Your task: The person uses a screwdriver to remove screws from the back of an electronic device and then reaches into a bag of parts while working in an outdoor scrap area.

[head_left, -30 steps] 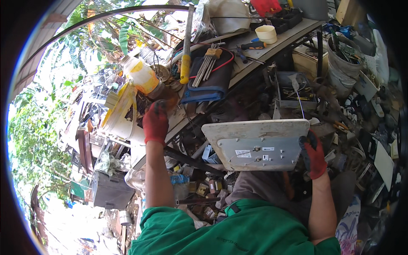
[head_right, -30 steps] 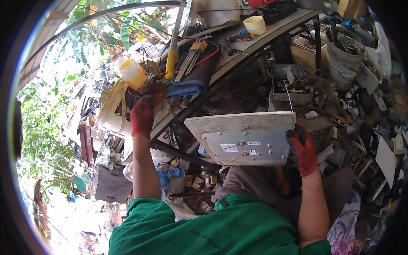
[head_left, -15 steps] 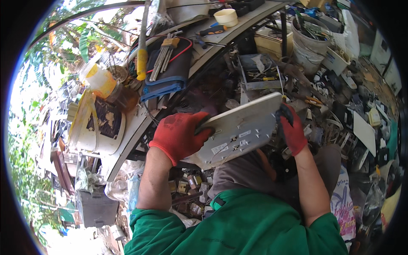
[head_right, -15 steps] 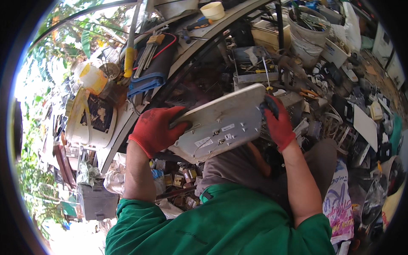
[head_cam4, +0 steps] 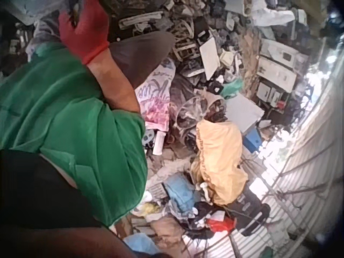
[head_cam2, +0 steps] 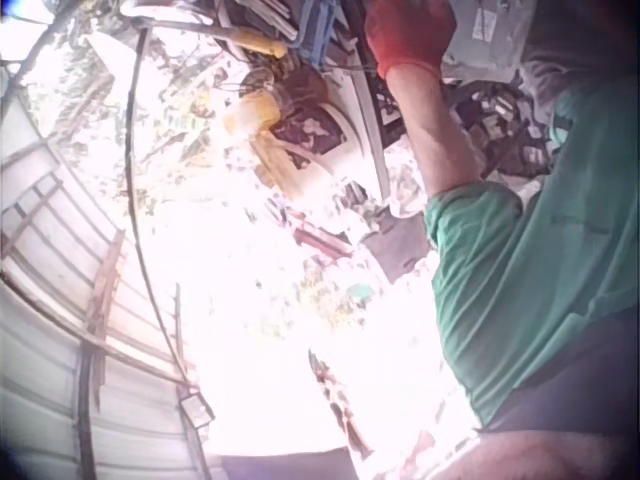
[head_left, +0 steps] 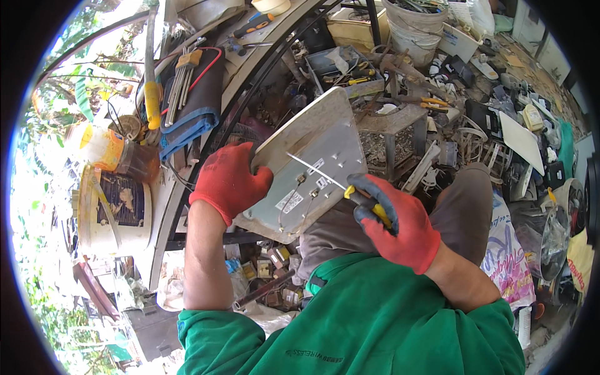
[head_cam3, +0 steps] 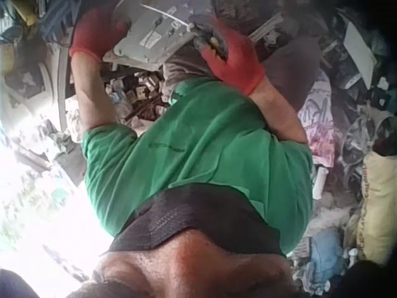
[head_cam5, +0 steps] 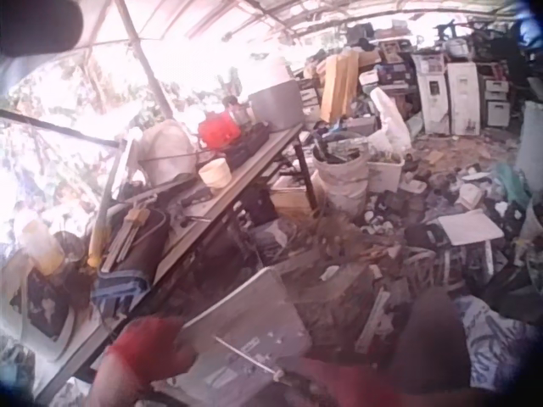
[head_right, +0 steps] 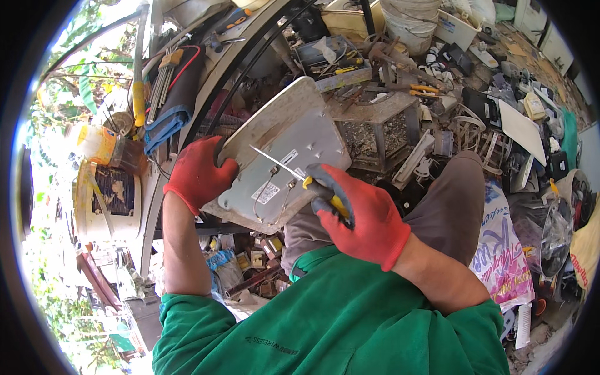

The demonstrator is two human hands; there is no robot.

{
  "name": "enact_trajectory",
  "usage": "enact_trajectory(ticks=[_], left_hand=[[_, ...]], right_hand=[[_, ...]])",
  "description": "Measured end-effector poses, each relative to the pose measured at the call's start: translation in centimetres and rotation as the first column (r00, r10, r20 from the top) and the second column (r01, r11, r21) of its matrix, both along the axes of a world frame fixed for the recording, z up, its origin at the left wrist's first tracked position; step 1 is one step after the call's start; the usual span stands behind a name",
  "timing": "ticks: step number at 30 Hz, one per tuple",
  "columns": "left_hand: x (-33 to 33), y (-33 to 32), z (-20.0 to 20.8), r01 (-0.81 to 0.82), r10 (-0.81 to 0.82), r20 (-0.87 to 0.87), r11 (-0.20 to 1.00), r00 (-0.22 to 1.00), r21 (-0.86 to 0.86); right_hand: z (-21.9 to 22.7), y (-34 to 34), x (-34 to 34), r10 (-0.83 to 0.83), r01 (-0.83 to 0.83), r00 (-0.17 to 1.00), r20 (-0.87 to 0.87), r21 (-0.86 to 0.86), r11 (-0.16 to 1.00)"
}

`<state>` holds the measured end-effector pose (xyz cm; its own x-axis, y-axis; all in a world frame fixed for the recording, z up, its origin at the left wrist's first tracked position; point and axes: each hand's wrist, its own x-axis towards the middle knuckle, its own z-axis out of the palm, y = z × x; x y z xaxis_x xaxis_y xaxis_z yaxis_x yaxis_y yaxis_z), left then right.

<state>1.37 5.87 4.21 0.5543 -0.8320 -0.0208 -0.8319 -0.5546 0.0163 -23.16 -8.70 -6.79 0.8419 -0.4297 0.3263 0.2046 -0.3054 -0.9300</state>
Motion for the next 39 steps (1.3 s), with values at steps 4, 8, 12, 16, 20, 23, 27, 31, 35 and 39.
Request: enact_trajectory(ticks=[4,8,12,16,20,23,27,31,35,39], left_hand=[[0.7,-0.3,-0.9,-0.07,0.07,-0.009,0.998,0.998,-0.001],[0.3,-0.5,-1.8,-0.208,0.211,0.036,0.976,0.977,-0.069],[1.1,0.2,-4.0,-0.069,0.136,0.325,0.975,0.936,-0.21],[0.4,-0.8,-4.1,-0.152,0.201,0.179,0.955,0.963,-0.254],[-0.1,-2.2,-3.1,-0.26,0.274,0.086,0.955,0.958,-0.143],[-0.3,-2.9,-3.6,-0.294,0.316,0.162,0.945,0.935,-0.144],[-0.8,-3.1,-4.0,-0.334,0.358,0.218,0.932,0.908,-0.138],[-1.3,-2.7,-4.6,-0.316,0.36,0.265,0.928,0.894,-0.196],[-2.1,-2.5,-4.8,-0.262,0.327,0.308,0.936,0.893,-0.234],[-2.5,-2.3,-5.2,-0.196,0.284,0.339,0.942,0.897,-0.272]], right_hand=[[-0.1,0.7,0.9,-0.006,0.004,1.0,-0.022,-0.082,0.997],[-0.1,0.7,1.9,-0.046,0.043,0.999,-0.021,-0.124,0.991],[-0.3,0.5,2.8,-0.06,0.059,0.998,-0.005,-0.108,0.992],[0.3,0.2,3.2,-0.068,0.065,0.996,-0.062,-0.049,0.997],[0.5,0.3,3.5,-0.083,0.08,0.996,-0.025,-0.095,0.992],[0.5,0.2,3.7,-0.092,0.087,0.994,-0.053,-0.105,0.991],[0.4,0.1,3.9,-0.089,0.085,0.994,-0.066,-0.069,0.994],[0.2,0.1,3.7,-0.092,0.087,0.994,-0.058,-0.076,0.993],[0.8,0.2,3.4,-0.094,0.087,0.991,-0.099,-0.077,0.993],[1.1,0.2,3.0,-0.077,0.076,0.987,-0.141,-0.017,0.997]])
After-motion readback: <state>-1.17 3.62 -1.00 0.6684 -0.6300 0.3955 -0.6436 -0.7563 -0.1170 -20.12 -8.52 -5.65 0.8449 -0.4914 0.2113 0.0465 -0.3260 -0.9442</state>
